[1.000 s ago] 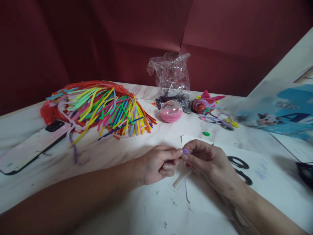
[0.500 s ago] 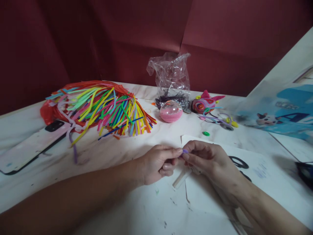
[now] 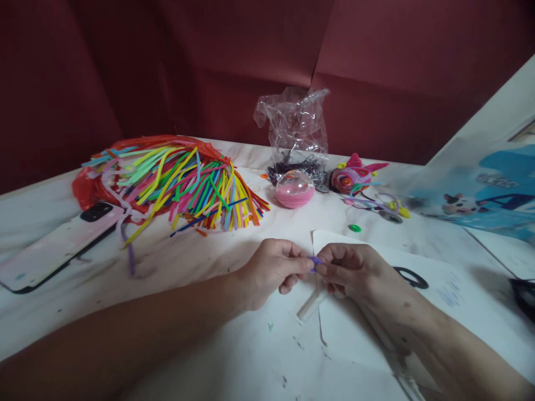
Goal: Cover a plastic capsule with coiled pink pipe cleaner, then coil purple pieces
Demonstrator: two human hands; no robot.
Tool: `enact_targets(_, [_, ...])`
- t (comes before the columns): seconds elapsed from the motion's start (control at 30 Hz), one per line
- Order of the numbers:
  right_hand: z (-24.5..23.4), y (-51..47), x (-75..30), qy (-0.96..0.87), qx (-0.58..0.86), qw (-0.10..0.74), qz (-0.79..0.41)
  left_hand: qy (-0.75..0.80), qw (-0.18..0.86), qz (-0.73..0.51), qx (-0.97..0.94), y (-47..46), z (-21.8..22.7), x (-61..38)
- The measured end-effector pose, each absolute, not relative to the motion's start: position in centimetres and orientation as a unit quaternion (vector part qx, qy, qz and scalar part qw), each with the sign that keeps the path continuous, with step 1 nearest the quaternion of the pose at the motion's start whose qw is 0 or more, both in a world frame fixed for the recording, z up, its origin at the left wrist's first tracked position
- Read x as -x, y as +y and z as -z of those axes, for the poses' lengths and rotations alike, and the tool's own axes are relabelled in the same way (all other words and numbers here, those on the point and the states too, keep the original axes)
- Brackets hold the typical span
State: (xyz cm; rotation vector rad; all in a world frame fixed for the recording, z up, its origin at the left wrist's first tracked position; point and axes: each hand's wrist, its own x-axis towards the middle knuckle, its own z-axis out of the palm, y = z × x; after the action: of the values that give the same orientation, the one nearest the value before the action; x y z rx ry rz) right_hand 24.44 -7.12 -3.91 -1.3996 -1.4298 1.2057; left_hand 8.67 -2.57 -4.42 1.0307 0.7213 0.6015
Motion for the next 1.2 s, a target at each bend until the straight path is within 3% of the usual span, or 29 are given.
enact_targets(0.43, [4.1, -7.1, -23.8, -0.494, 0.538, 0.460, -0.505, 0.307, 0.794, -0.289, -0.439, -2.1, 4.2, -8.4])
enact_targets(0.6, [4.0, -7.1, -23.5, -0.402, 0.495, 0.556, -0.533, 0.232, 0.837, -0.296, -0.397, -2.1, 3.9, -8.4])
enact_targets(0.73, [3.9, -7.3, -23.1, -0.366, 0.466, 0.586, -0.553, 0.232, 0.840, -0.307, -0.382, -2.2, 4.0, -8.4])
enact_targets(1.07, [4.0, -7.6, -22.8, -0.415, 0.495, 0.531, -0.548, 0.292, 0.736, -0.352, -0.499, -2.2, 3.6, -8.5])
enact_targets(1.2, [4.2, -7.6, -23.2, -0.489, 0.550, 0.493, -0.464, 0.319, 0.719, -0.305, -0.537, -1.9, 3.2, -8.3])
